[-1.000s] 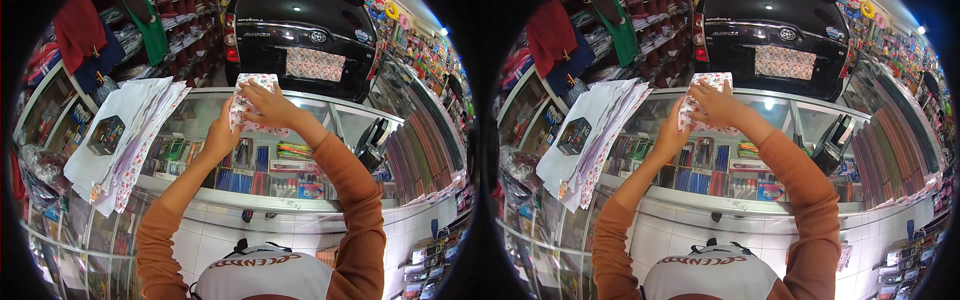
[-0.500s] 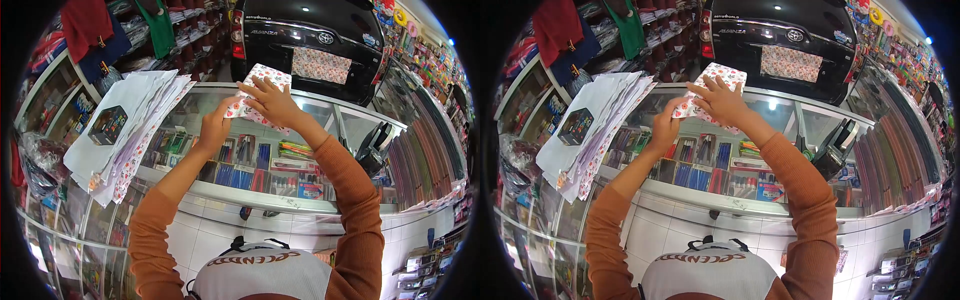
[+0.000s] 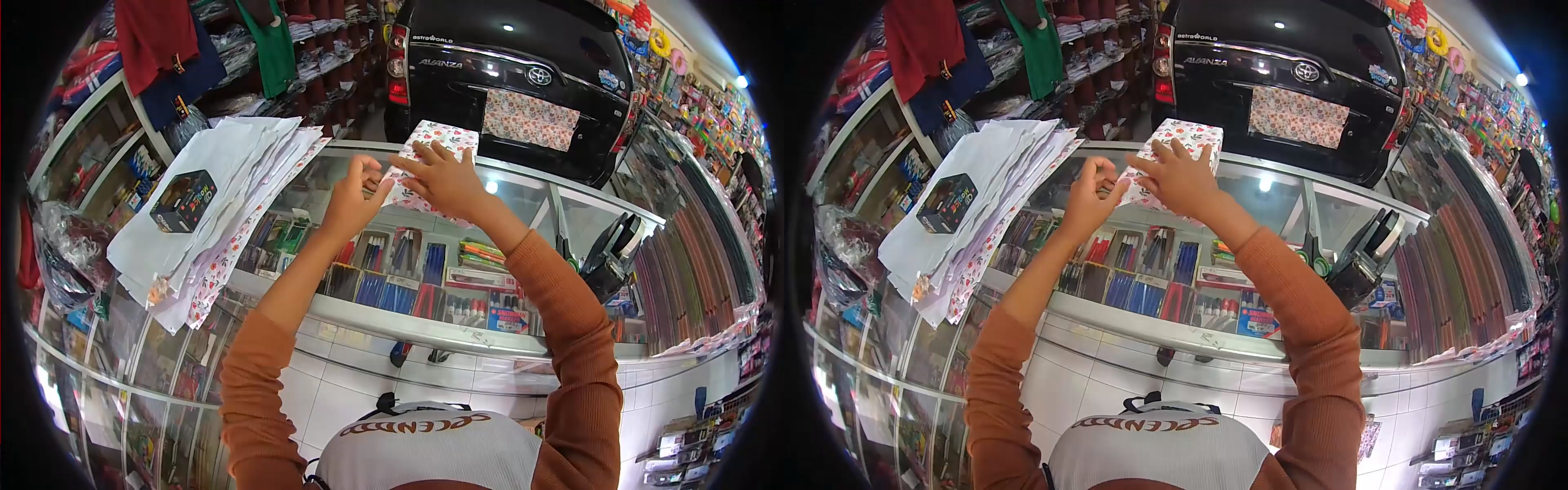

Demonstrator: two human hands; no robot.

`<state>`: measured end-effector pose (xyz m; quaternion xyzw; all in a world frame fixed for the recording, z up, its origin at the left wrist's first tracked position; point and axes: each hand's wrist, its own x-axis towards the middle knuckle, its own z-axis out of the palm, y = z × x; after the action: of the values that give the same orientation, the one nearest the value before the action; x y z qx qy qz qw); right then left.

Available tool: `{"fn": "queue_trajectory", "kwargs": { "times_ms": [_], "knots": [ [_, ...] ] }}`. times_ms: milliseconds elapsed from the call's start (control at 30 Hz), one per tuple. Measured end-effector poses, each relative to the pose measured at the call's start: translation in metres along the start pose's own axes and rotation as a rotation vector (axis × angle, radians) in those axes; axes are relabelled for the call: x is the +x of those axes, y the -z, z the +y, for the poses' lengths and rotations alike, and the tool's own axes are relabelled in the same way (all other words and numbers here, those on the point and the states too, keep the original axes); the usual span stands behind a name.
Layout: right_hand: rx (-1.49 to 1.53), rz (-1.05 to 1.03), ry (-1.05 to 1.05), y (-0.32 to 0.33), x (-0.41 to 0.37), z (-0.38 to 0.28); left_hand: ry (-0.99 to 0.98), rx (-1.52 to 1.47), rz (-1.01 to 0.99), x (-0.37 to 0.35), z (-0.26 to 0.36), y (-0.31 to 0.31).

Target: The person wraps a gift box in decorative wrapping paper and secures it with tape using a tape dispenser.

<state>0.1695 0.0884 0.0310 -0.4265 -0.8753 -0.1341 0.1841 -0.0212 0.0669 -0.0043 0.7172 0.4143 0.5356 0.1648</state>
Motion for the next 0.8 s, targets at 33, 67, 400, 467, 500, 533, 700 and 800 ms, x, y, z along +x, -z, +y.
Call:
{"fn": "queue_trajectory", "kwargs": {
  "times_ms": [33,67,400,467,500,533,700,800],
  "knots": [
    [-0.002,0.042,0.004,-0.004,0.000,0.001,0.027,0.001,-0.017,0.002,-0.001,0.000],
    [0.012,0.044,0.013,-0.001,-0.001,0.000,0.023,0.023,-0.026,0.005,0.000,0.000],
    [-0.010,-0.006,0.015,-0.004,0.012,-0.002,-0.036,0.141,-0.053,0.001,-0.002,-0.006],
    [-0.019,-0.008,0.022,-0.004,0.018,-0.003,-0.027,0.175,-0.058,0.001,0.000,-0.006],
    [-0.019,0.008,0.022,-0.003,0.020,-0.005,-0.019,0.187,-0.061,0.001,0.001,-0.006],
    [-0.020,0.023,0.022,-0.001,0.020,-0.006,-0.011,0.200,-0.064,0.001,0.002,-0.006],
    [-0.023,0.004,0.031,-0.005,0.021,-0.003,-0.017,0.235,-0.109,0.002,-0.007,0.002],
    [0.004,-0.005,0.045,-0.008,0.022,0.001,-0.051,0.283,-0.152,0.004,-0.002,0.007]
  ]
}}
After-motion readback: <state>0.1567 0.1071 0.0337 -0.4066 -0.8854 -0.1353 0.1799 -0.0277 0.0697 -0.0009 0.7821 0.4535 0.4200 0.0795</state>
